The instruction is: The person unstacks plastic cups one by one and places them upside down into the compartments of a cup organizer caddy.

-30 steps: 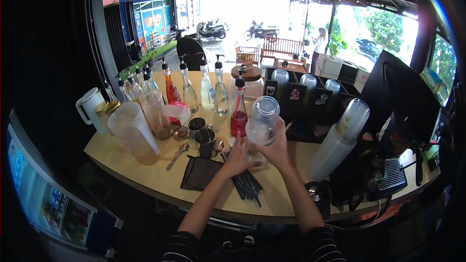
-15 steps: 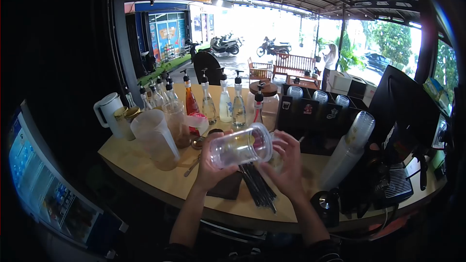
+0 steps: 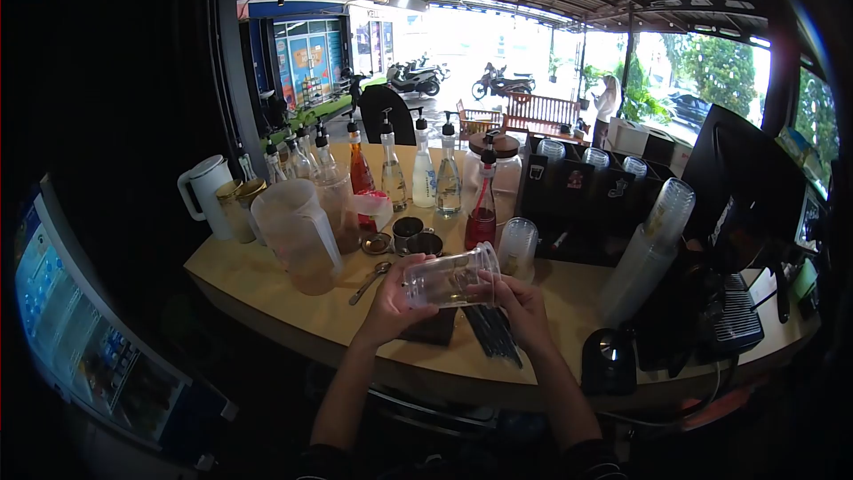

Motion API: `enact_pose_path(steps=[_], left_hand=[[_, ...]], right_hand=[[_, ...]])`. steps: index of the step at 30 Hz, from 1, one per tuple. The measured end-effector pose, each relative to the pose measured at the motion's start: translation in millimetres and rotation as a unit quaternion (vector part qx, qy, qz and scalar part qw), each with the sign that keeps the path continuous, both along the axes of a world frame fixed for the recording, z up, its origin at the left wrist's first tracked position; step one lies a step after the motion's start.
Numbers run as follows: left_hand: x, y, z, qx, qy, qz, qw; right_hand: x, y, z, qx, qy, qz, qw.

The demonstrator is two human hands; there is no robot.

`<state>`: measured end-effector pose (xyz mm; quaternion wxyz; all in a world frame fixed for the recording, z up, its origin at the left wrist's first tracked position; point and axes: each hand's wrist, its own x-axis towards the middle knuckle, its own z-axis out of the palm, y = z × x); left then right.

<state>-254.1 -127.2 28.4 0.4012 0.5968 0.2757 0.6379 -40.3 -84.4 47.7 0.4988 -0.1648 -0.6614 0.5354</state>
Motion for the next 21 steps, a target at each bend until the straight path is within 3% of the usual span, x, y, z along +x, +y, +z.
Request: enact_pose_path(steps=[2,3,5,6,9,12,15,21], left_hand=[[-2,-4,-1,0.031,0.024,-0.044,0.998],[-3,-3,-1,0.029,0.025,-0.050,0.998],[-3,-2,-5,0.101,0.172,0.004,0.980],[1,-3,-4,0.098,0.171,-0.001,0.980],[18,-7,-2,0.062,0.155,0.053,0.985],[27,-2,-4,-0.003,0.033,0.054,0.998],[22,-4,-1,-0.039,0.013,0.011,0.999],[9,5,-19,-0.038,0.000,0.042,0.998]], right_hand=[[5,2,-2,-0.122,0.016,0.020,0.992],[9,3,-2,-0.123,0.018,0.014,0.992],[14,4,-1,-0.166,0.037,0.041,0.985],[14,1,0,-0.170,0.038,0.037,0.984],[12,-10,5,-0.089,-0.004,-0.016,0.996],[10,-16,4,-0.044,-0.001,-0.026,0.999],[15,-18,-1,-0.017,0.008,-0.015,1.000],[28,-19,-8,0.023,-0.056,0.019,0.998]])
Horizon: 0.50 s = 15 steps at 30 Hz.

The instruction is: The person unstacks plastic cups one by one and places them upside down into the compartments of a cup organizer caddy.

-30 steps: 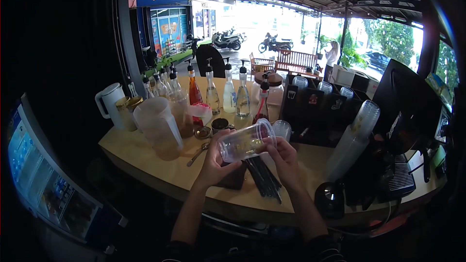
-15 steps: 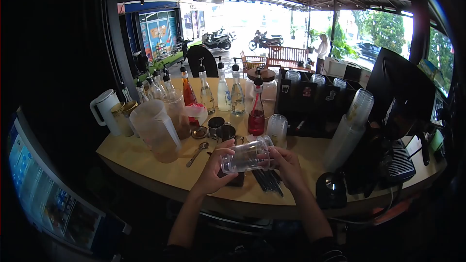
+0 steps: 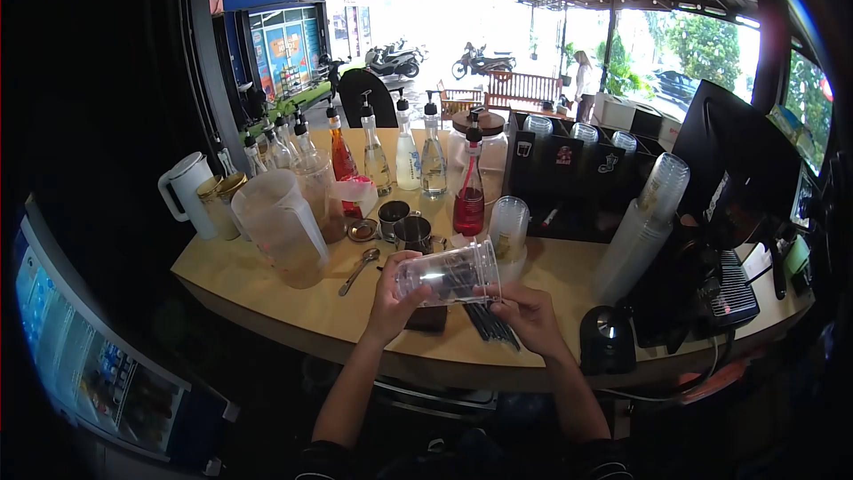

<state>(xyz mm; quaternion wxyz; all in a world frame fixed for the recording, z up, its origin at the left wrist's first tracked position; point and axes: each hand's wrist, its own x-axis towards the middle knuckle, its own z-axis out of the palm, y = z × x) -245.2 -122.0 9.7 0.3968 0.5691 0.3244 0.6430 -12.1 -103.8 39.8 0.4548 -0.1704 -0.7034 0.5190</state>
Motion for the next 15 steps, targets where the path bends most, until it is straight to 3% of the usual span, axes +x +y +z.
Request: enact_pose_path(steps=[2,3,6,8,9,11,13,15], left_hand=[[3,-3,3,-0.027,-0.048,-0.006,0.998],[4,-5,5,-0.053,-0.095,-0.011,0.994],[2,3,-4,-0.090,-0.081,-0.005,0.993],[0,8,-10,-0.089,-0.060,0.000,0.994],[0,10,-11,-0.087,-0.038,0.003,0.996],[2,11,-9,-0.067,0.006,0.026,0.997],[9,6,2,-0.045,0.051,0.051,0.996],[16,-4,15,-0.156,-0.050,0.034,0.986]], right_hand=[[1,5,-4,0.168,-0.051,-0.033,0.984],[3,6,-4,0.166,-0.051,-0.033,0.984],[5,7,-3,0.223,-0.150,-0.075,0.960],[-1,4,3,0.106,-0.028,-0.014,0.994],[-3,6,7,0.105,-0.028,-0.015,0.994],[-5,9,15,-0.156,0.067,0.059,0.984],[-9,9,13,-0.144,0.066,0.055,0.986],[-11,8,13,-0.130,0.064,0.052,0.988]])
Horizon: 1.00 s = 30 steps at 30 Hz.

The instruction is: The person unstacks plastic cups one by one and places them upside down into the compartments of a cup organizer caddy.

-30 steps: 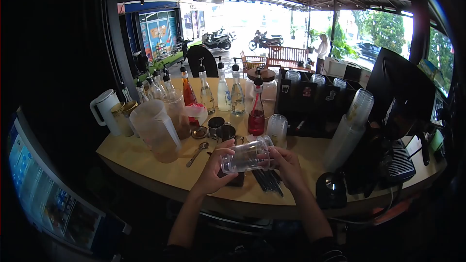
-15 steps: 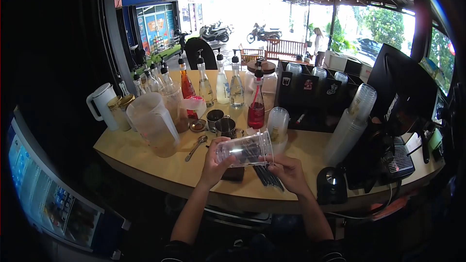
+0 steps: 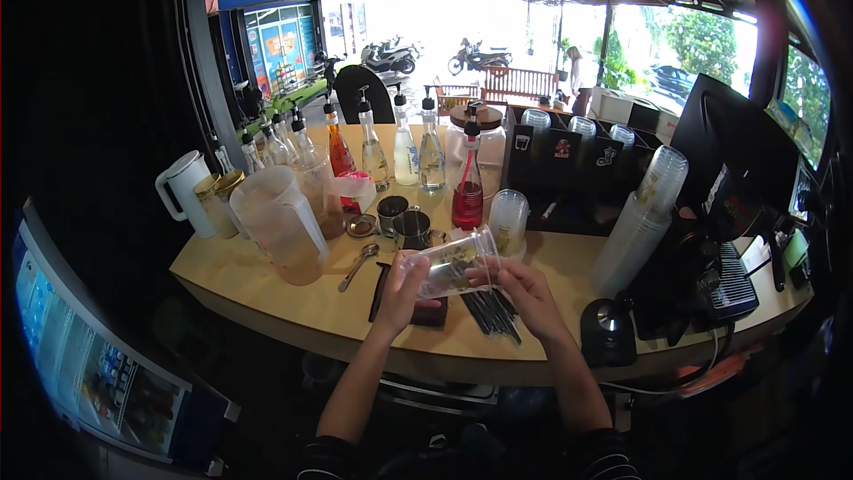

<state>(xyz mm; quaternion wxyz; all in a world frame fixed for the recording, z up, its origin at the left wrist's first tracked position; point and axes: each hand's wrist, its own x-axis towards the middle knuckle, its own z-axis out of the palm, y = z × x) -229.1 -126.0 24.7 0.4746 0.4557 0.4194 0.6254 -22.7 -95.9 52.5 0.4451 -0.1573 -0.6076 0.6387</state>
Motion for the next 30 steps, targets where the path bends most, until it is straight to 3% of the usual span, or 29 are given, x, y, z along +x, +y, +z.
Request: enact_pose_path(steps=[2,7,10,12,15,18,20,24,30], left_hand=[[-6,1,-1,-0.020,-0.034,-0.021,0.999],[-18,3,-5,-0.081,-0.096,-0.113,0.986],[-7,-6,-2,-0.007,-0.035,-0.075,0.997],[-4,-6,-4,0.123,0.008,-0.088,0.989],[-7,-2,1,0.184,0.094,-0.077,0.976],[-13,7,-7,0.148,0.087,-0.053,0.984],[-9,10,-9,0.135,0.059,-0.036,0.988],[-2,21,-17,0.092,-0.026,0.014,0.995],[2,25,-22,0.063,-0.063,0.031,0.996]], right_hand=[[3,-5,-2,0.104,-0.048,0.000,0.993],[4,-8,-7,0.139,-0.078,-0.018,0.987],[6,-6,-8,0.109,-0.070,-0.034,0.991],[8,-6,-9,0.093,-0.063,-0.041,0.993],[10,-5,-11,0.095,-0.049,-0.038,0.994],[10,1,-14,0.088,-0.027,-0.024,0.995],[7,4,-11,-0.012,-0.043,-0.025,0.999],[-4,3,-7,-0.008,-0.048,-0.060,0.997],[-7,5,-13,0.040,-0.032,-0.069,0.996]])
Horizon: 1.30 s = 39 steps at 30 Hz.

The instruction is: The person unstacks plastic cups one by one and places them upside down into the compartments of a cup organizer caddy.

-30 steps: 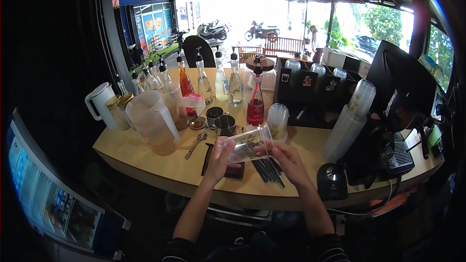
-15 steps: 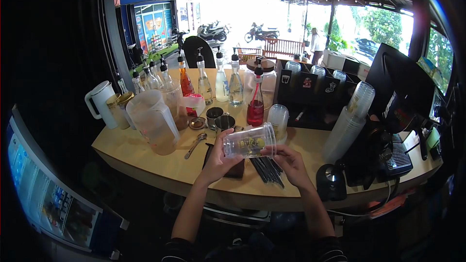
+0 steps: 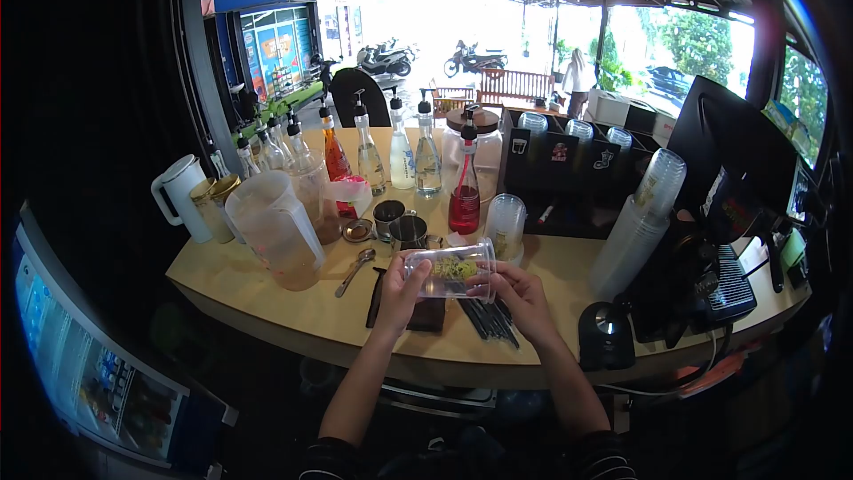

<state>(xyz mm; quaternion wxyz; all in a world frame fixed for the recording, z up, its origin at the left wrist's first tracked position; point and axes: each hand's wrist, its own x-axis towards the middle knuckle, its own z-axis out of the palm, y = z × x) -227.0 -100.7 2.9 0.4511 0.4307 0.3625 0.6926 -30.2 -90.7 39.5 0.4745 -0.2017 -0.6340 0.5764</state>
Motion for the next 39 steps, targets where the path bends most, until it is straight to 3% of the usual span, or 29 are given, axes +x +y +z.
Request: enact_pose_path(steps=[13,22,28,30,33,35,37,38,39], left_hand=[[8,-2,5,-0.001,-0.012,-0.022,1.000],[12,-3,15,0.036,0.046,-0.003,0.998],[30,0,23,0.048,-0.086,0.022,0.995],[37,3,22,0.078,-0.137,-0.057,0.986],[46,6,32,0.084,-0.112,-0.079,0.987],[49,11,44,0.113,-0.096,-0.058,0.987],[46,20,55,0.157,0.028,-0.012,0.987],[47,24,64,0.155,0.023,-0.031,0.987],[49,28,72,0.160,0.021,-0.037,0.986]], right_hand=[[10,0,-1,0.035,-0.020,-0.005,0.999],[12,-2,2,0.043,-0.031,-0.004,0.999],[2,-1,-13,0.027,0.024,0.030,0.999],[0,-1,-13,0.009,0.042,0.057,0.997],[2,-4,-4,0.021,0.038,0.070,0.997],[9,0,5,0.030,0.041,0.061,0.997],[24,10,18,0.084,-0.063,-0.043,0.993],[35,9,34,0.103,-0.158,-0.152,0.970],[40,9,51,0.108,-0.158,-0.159,0.968]])
